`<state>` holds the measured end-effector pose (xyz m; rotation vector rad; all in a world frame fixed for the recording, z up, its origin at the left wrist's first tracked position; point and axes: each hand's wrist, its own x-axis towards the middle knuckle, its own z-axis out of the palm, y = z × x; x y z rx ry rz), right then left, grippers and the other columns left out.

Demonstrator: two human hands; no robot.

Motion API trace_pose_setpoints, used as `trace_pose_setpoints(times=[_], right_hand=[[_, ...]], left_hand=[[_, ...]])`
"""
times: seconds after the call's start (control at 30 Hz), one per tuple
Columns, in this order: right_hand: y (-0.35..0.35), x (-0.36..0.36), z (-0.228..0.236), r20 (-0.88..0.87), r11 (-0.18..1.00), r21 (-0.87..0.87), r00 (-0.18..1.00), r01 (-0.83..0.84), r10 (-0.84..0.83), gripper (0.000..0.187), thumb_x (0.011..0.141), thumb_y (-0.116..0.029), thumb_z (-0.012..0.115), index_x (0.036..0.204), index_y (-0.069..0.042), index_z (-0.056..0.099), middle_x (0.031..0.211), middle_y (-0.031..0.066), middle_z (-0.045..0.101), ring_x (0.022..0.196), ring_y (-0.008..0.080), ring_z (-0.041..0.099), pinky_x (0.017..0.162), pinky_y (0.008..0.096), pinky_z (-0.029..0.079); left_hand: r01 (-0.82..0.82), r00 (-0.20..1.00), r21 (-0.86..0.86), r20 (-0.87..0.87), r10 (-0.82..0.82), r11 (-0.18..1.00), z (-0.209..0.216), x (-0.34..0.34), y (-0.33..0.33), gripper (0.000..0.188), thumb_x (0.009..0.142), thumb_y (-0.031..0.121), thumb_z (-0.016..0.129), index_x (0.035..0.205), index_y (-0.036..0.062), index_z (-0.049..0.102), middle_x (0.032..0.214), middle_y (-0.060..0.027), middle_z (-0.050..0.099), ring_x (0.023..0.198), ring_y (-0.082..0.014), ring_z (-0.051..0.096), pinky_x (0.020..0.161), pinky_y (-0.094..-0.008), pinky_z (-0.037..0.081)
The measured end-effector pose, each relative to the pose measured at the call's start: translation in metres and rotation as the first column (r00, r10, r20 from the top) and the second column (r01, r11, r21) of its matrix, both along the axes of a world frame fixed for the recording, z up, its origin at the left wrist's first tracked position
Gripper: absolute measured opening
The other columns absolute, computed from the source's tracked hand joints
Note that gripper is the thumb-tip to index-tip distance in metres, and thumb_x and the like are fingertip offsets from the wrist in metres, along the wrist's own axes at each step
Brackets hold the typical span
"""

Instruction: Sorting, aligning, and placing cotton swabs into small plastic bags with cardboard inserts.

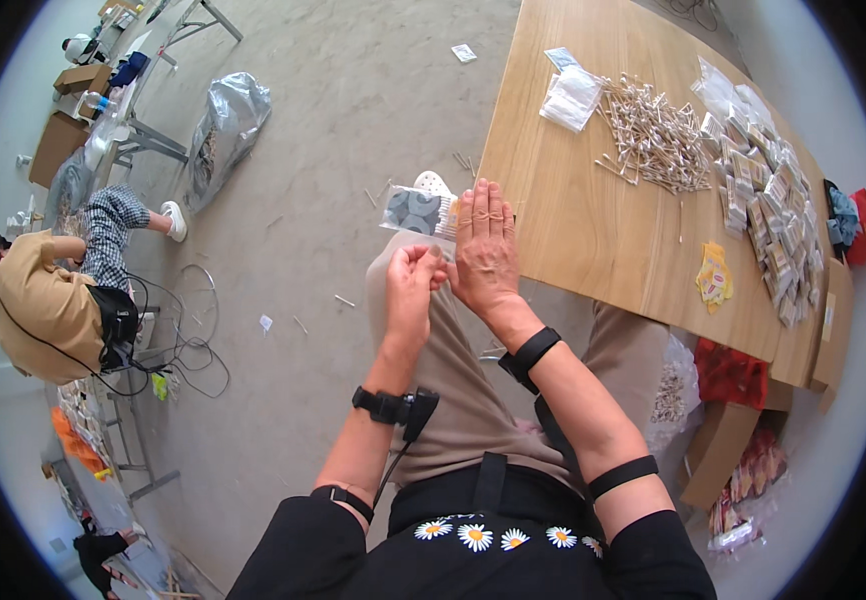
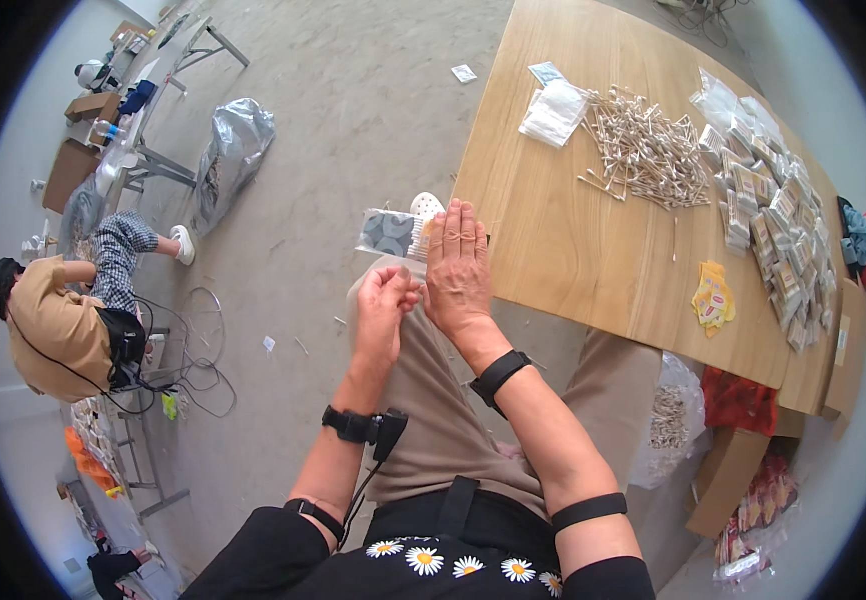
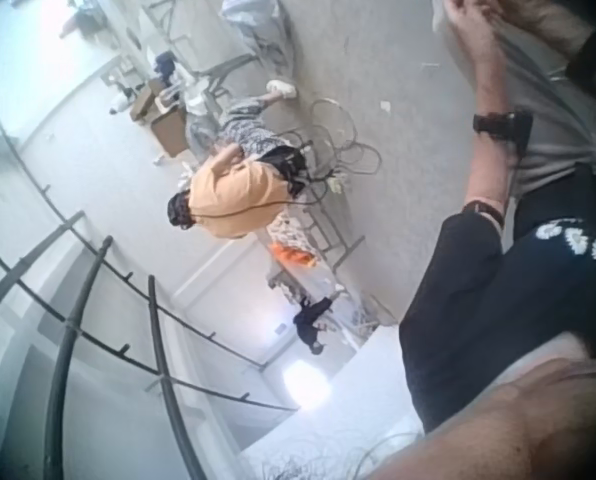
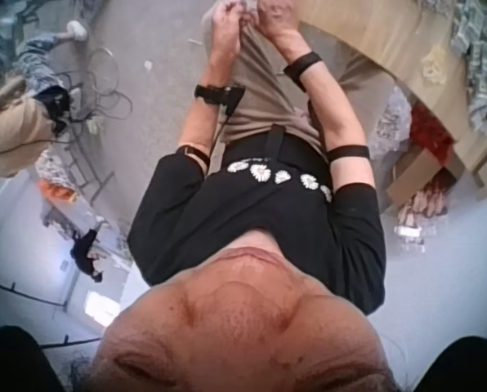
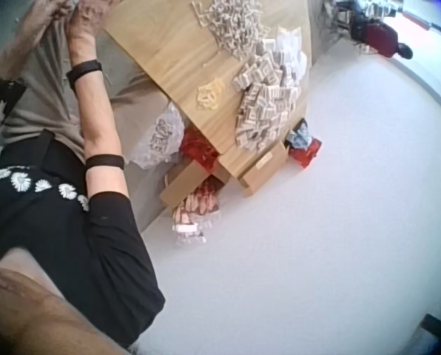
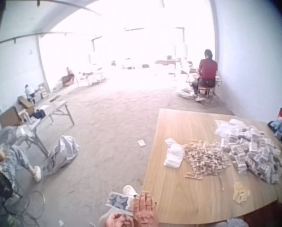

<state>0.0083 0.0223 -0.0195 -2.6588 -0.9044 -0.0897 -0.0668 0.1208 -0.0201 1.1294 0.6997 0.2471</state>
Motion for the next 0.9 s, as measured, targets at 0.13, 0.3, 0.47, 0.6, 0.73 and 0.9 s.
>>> trace_pose_setpoints(times=[0.13,0.3,0.47,0.6,0.73,0.9], right_hand=[[0.001,0.000,0.003,0.011,0.999,0.032,1.000,-0.006,0.006,0.081,0.080,-0.021,0.064,0.146,0.009,0.030,0.157,0.0271,0.021,0.150,0.0388,0.015,0.122,0.0472,0.012],[0.001,0.000,-0.001,0.014,1.000,0.019,1.000,0.002,-0.003,0.074,0.083,-0.018,0.059,0.146,0.008,0.031,0.157,0.0260,0.022,0.149,0.0381,0.016,0.122,0.0475,0.013],[0.001,0.001,-0.010,0.067,0.996,0.083,0.998,0.013,-0.019,0.071,0.085,-0.017,0.058,0.146,0.007,0.032,0.157,0.0251,0.023,0.149,0.0383,0.017,0.122,0.0483,0.014],[0.000,0.000,-0.005,0.030,0.995,0.096,1.000,-0.003,0.000,0.071,0.084,-0.017,0.058,0.147,0.006,0.032,0.157,0.0251,0.024,0.149,0.0385,0.016,0.121,0.0487,0.014],[-0.009,-0.002,0.002,0.015,0.996,0.074,0.998,-0.056,0.055,0.076,0.081,-0.015,0.061,0.148,0.005,0.031,0.157,0.0252,0.024,0.149,0.0379,0.017,0.121,0.0500,0.011],[-0.011,-0.001,-0.003,0.056,0.998,0.013,0.997,-0.061,0.060,0.081,0.078,-0.014,0.064,0.149,0.003,0.030,0.157,0.0232,0.025,0.150,0.0362,0.017,0.121,0.0509,0.009]], left_hand=[[0.009,0.994,-0.320,0.102,0.025,0.947,-0.025,0.016,0.008,0.030,0.094,0.033,0.069,0.104,0.0055,0.059,0.091,0.0003,0.065,0.068,-0.0046,0.053,0.062,-0.0207,0.046],[0.022,0.966,-0.473,0.238,0.104,0.881,-0.033,0.052,0.010,0.041,0.089,0.031,0.075,0.115,0.0066,0.056,0.094,0.0011,0.062,0.078,-0.0077,0.059,0.068,-0.0233,0.049],[-0.070,0.950,-0.462,0.239,0.200,0.884,-0.034,0.065,-0.007,0.039,0.089,0.028,0.075,0.117,0.0094,0.056,0.104,0.0013,0.060,0.093,-0.0113,0.060,0.078,-0.0297,0.053],[-0.083,0.924,-0.442,0.302,0.236,0.893,-0.046,0.067,-0.005,0.034,0.091,0.024,0.074,0.116,0.0099,0.056,0.106,0.0022,0.059,0.094,-0.0094,0.059,0.076,-0.0285,0.052],[-0.076,0.927,-0.406,0.307,0.215,0.911,-0.041,0.065,-0.005,0.028,0.091,0.023,0.073,0.111,0.0098,0.058,0.101,0.0028,0.059,0.089,-0.0082,0.059,0.072,-0.0273,0.051],[-0.076,0.943,-0.353,0.277,0.182,0.932,-0.043,0.067,-0.007,0.026,0.090,0.024,0.074,0.107,0.0112,0.059,0.096,0.0043,0.060,0.082,-0.0057,0.057,0.064,-0.0255,0.048]])
